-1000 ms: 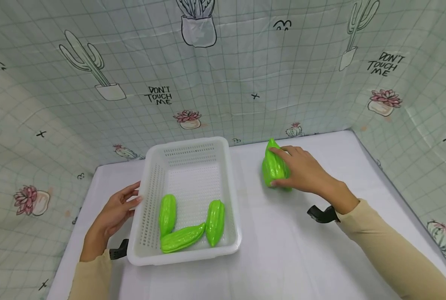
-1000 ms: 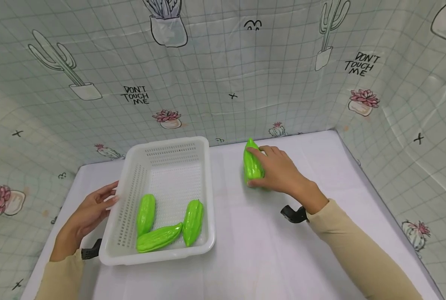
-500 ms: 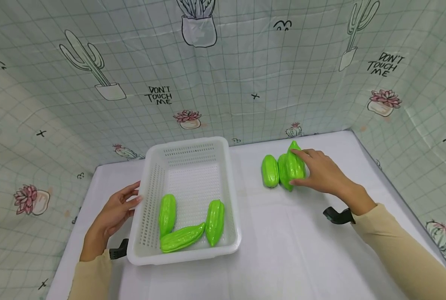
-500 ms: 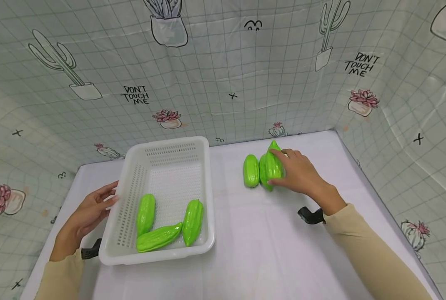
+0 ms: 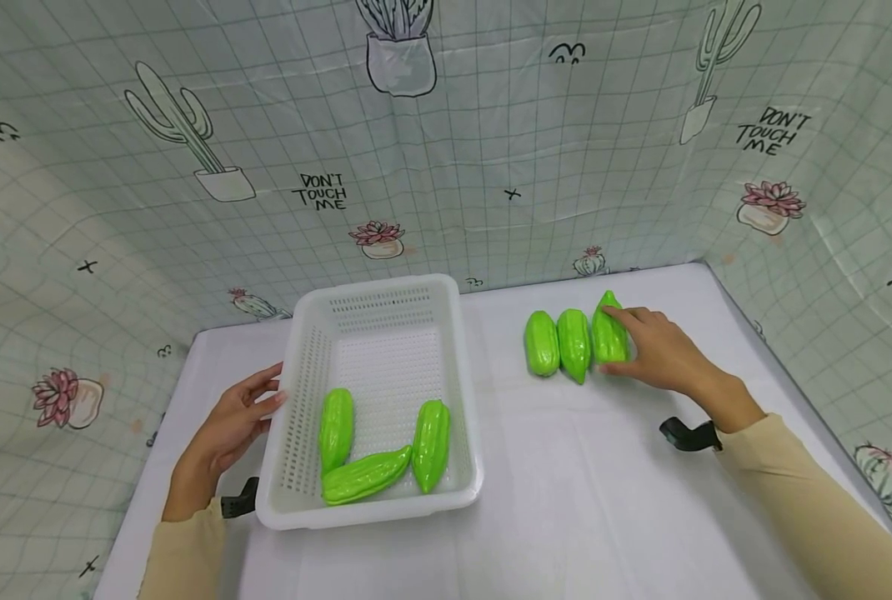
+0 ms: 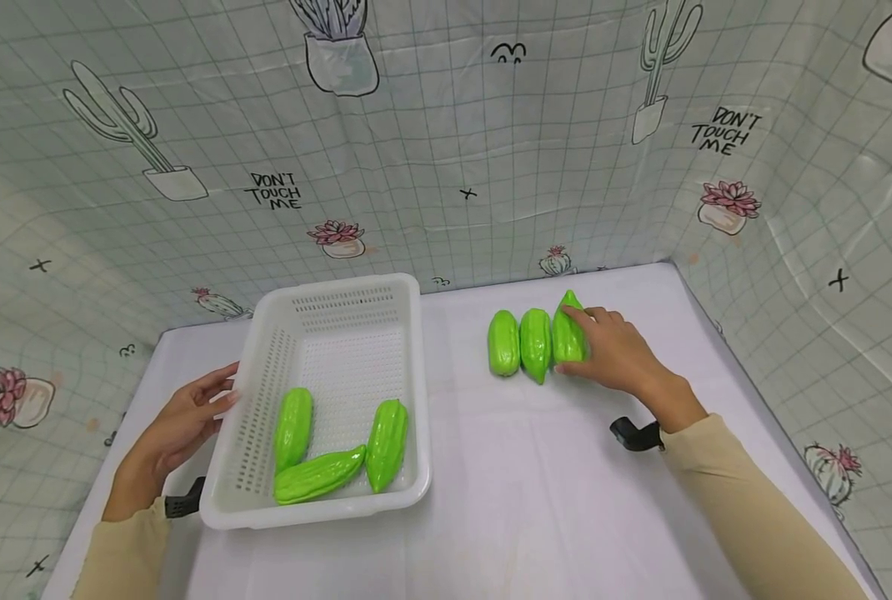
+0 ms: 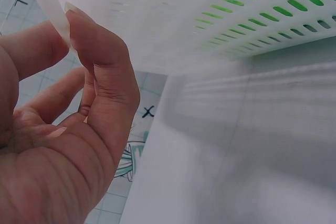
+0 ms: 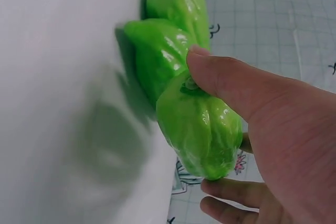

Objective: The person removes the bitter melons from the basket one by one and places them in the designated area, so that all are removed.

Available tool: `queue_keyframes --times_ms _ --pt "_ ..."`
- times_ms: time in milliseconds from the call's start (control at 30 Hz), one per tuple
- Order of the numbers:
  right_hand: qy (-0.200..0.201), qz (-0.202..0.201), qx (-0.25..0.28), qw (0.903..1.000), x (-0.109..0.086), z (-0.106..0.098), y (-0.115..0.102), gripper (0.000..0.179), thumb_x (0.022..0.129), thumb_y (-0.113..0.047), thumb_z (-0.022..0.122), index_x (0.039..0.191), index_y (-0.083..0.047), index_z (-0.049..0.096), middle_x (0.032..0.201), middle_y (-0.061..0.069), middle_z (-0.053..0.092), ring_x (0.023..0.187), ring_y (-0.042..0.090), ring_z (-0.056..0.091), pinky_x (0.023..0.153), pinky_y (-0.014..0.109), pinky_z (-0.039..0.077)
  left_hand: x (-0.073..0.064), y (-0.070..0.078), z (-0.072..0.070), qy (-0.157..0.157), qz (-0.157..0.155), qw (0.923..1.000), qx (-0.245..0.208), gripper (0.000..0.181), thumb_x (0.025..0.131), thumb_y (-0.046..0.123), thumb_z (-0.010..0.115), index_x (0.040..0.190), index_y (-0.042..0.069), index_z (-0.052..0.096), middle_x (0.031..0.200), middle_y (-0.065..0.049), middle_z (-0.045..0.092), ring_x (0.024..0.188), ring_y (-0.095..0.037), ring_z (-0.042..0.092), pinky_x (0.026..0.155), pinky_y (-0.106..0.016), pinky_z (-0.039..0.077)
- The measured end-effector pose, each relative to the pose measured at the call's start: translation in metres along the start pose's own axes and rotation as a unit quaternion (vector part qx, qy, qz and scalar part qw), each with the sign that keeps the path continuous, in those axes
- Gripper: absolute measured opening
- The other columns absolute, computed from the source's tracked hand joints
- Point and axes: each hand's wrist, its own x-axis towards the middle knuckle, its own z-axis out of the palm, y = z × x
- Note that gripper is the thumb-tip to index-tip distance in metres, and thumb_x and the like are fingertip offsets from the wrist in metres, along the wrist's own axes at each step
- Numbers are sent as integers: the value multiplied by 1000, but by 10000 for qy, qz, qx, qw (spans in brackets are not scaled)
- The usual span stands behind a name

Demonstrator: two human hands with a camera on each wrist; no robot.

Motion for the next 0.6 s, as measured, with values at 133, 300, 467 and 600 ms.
queue_keyframes --times_ms 133,300,467,600 --pt "-76 15 -20 10000 0 4 5 93 87 -35 89 157 2 41 145 41 48 128 61 49 101 74 45 -1 0 0 17 -21 10000 -16 72 109 7 59 166 -5 17 121 5 54 98 -2 67 81 -23 60" --pt "-212 73 55 9997 -1 8 9 93 87 -34 88 158 3 40 145 42 46 129 62 47 101 74 44 0 0 0 -1 -2 10000 0 72 109 8 59 167 -4 17 121 4 53 99 -2 67 82 -23 60" --pt "-293 99 129 9994 0 12 11 93 88 -35 88 158 2 39 146 41 45 130 62 46 102 75 44 1 0 0 32 -50 9999 84 72 109 9 59 167 -3 18 122 4 52 100 -2 65 83 -23 60" --pt "-356 96 159 9992 1 13 12 93 89 -35 87 159 3 38 147 42 44 131 62 45 102 75 44 1 0 0 38 -68 9999 91 72 109 9 59 167 -3 18 122 3 52 101 -1 65 83 -23 60"
